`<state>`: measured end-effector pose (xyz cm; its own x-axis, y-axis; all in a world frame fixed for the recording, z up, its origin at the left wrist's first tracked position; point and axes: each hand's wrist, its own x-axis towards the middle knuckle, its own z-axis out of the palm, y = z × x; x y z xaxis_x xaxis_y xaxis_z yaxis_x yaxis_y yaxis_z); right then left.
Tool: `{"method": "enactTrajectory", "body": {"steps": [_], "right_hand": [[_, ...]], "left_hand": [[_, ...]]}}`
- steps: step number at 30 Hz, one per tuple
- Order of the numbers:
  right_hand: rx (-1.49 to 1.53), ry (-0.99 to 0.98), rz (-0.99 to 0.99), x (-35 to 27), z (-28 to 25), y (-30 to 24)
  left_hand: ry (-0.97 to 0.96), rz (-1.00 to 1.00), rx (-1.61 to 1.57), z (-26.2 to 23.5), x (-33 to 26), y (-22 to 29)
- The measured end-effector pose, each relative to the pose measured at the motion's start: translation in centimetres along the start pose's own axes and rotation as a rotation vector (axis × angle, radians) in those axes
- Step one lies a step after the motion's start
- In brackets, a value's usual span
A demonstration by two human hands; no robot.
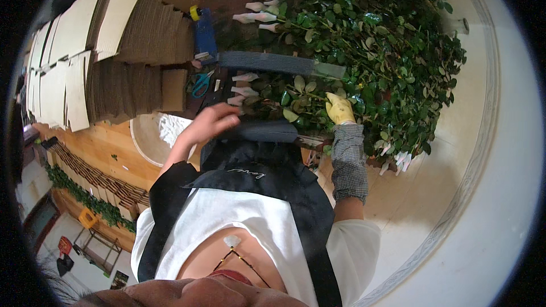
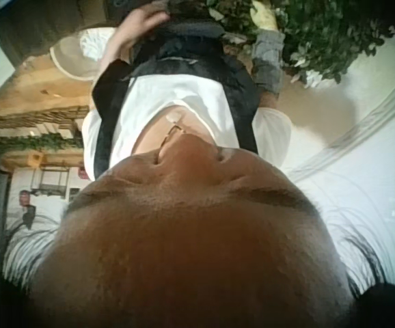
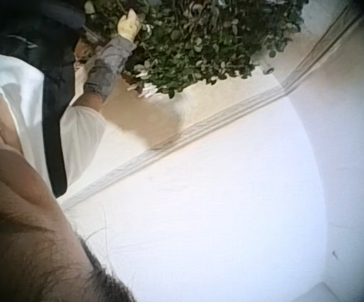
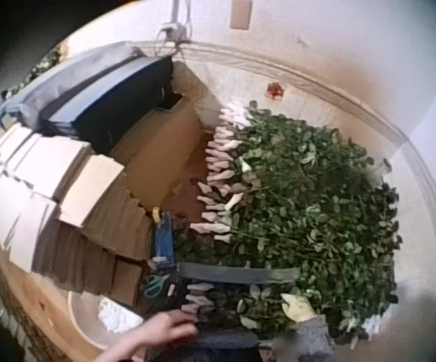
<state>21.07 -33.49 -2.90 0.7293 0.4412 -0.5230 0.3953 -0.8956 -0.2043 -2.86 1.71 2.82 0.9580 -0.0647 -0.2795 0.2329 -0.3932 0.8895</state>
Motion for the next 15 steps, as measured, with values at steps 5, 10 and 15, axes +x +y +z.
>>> {"method": "enactTrajectory", "body": {"steps": [5, 10, 15], "right_hand": [[-0.038, -0.010, 0.035, 0.3, -0.4, -1.0], [0.199, -0.116, 0.028, -1.6, -1.4, -1.5], [0.067, -0.100, 0.008, -1.3, -0.6, -2.9]], "left_hand": [[0.114, 0.169, 0.853, 5.8, -0.5, 1.5], [0.274, 0.236, 0.765, 5.9, -1.4, 0.8], [0.116, 0.083, 0.560, 3.9, -2.2, 1.2]]}}
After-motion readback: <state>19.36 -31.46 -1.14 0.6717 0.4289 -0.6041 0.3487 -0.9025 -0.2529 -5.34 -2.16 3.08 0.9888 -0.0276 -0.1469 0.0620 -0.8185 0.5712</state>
